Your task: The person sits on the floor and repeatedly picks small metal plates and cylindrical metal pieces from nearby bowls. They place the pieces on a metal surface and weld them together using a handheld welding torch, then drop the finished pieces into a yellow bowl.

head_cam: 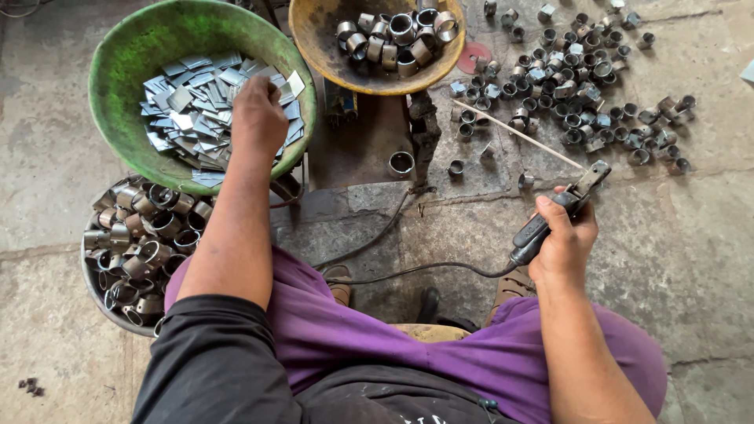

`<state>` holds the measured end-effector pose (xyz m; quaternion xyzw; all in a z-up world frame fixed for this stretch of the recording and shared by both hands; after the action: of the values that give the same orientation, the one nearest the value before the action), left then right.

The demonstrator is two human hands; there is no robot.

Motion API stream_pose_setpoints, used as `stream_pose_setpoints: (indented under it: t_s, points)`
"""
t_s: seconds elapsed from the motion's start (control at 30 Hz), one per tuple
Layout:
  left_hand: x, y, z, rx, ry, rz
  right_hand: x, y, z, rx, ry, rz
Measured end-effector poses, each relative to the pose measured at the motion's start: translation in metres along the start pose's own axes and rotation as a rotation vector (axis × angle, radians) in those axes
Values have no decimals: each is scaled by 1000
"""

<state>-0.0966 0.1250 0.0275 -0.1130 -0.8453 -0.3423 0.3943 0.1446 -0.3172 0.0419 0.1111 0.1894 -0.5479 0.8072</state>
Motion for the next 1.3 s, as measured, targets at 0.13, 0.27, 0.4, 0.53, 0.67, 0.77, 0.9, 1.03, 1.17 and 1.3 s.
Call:
stream_pose_setpoints:
  t_s: [0.13, 0.27, 0.4, 0.53, 0.67, 0.77, 0.9, 1.03, 1.17, 1.3]
  points:
    - [-20, 1, -22, 166, -242, 178, 1, -1, 1, -6, -7, 1]
    - [-47, -11, -58, 257, -415, 453, 0, -2, 2, 6, 12, 14]
    - [-65, -32, -89, 233, -334, 664, 1, -4, 4, 3, 22, 17]
    - [-69, -42, -109, 250, -440, 660, 2, -8, 12, -26, 21, 12]
    - [-55, -40, -108, 106, -256, 435, 4, -12, 20, -75, 44, 6]
    - [-46, -45, -107, -57, -197, 402, 7, -13, 23, -106, 73, -14]
    - [-39, -50, -99, -122, -84, 429, 7, -11, 27, -107, 100, -13]
    - [-22, -20, -64, -180, 166, 156, 7, -10, 27, -140, 106, 5]
    - [5, 12, -19, 80, 357, 243, 8, -14, 20, -124, 65, 20]
    - [6, 12, -8, 151, 429, 524, 9, -13, 15, -109, 26, 30]
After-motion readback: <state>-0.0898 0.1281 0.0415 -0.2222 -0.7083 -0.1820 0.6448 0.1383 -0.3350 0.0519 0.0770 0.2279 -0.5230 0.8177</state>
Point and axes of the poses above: each hand's wrist, its own y-axis towards the middle knuckle, its own x-axis out of the back of the hand, z = x × y, the point moved 1 cm from there along y, towards the middle knuckle, and after that the axes turned 6 degrees about y, right-handed, at the moved point
